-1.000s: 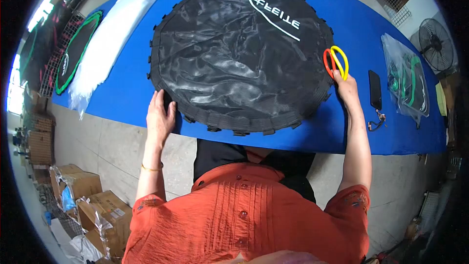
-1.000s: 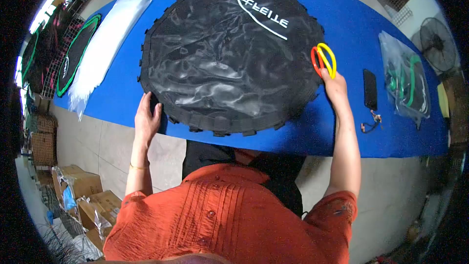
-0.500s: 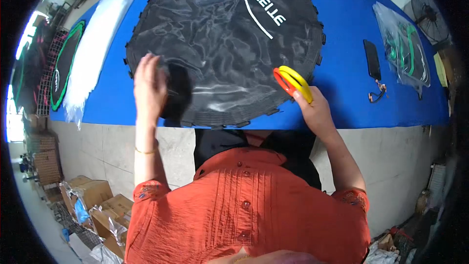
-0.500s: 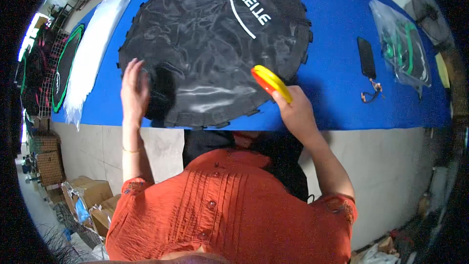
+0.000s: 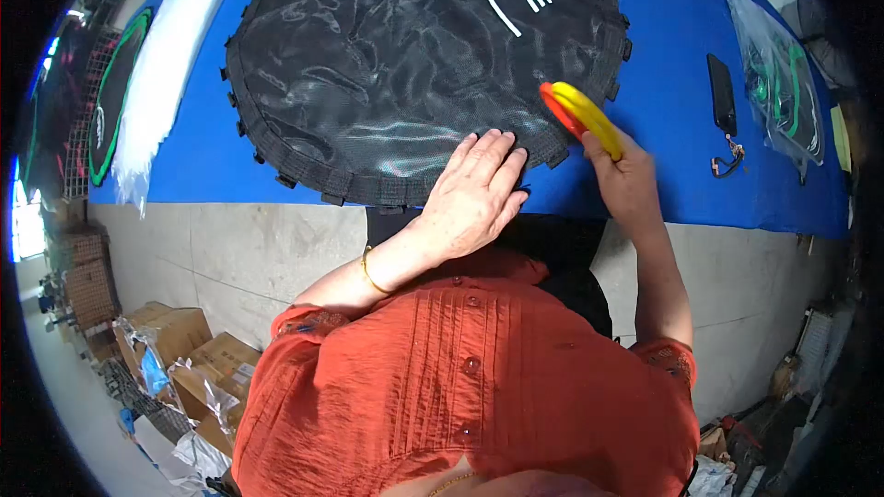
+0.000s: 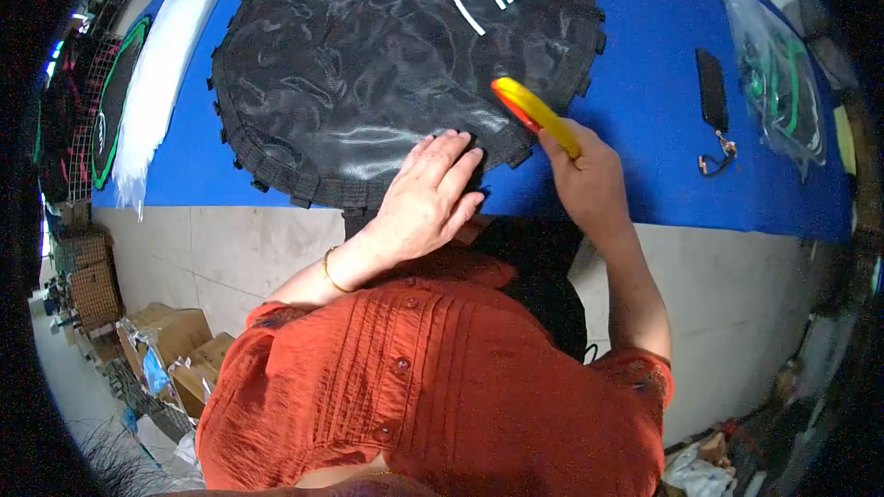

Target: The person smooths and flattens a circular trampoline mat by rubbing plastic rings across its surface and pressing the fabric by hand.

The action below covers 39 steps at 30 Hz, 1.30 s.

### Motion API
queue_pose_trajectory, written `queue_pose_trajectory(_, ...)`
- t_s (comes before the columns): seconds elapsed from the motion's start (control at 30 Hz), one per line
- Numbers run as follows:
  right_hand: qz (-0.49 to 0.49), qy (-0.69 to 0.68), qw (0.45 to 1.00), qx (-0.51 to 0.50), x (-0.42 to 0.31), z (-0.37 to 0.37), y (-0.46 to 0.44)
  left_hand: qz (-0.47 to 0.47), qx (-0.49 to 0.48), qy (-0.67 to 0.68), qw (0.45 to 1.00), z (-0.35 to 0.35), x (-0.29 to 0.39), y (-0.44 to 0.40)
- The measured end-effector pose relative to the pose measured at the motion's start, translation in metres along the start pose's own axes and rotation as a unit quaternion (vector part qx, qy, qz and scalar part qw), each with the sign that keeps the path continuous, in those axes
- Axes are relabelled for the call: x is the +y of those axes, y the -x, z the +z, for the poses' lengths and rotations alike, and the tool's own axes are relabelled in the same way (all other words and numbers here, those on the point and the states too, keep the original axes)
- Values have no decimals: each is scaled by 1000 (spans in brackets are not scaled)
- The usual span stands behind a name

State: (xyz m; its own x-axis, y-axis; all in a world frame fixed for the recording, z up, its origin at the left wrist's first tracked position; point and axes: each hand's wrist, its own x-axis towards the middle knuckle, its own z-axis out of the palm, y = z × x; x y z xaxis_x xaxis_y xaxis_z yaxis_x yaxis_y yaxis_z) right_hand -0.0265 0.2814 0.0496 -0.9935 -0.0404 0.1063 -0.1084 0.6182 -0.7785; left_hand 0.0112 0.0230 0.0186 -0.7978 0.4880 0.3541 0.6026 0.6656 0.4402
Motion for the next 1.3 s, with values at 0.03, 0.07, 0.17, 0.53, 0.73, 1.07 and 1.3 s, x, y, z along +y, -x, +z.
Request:
queue_pose_trajectory(0.03,-3,17,1000,-4,-2,3,0,-8,-8,-7,1000,3,-1,-1)
queue_pose_trajectory(0.07,-6,34,999,-9,-2,6,1,-6,-16,-14,1000,5,-3,-1)
queue_pose_trajectory(0.17,10,29,999,-7,2,10,-2,2,-36,-35,999,9,-6,-2)
queue_pose_trajectory(0.53,-10,29,999,-28,-6,6,-12,11,-38,-46,998,9,-8,-3)
queue_pose_trajectory(0.73,-48,40,998,-29,-4,11,-11,9,-41,-46,998,9,-7,-4)
queue_pose_trajectory(1.07,6,201,975,-97,-27,10,-22,5,-44,-53,998,9,-5,-5)
queue_pose_trajectory(1.3,5,139,987,-82,-19,10,-29,-7,-6,-32,999,20,3,-20)
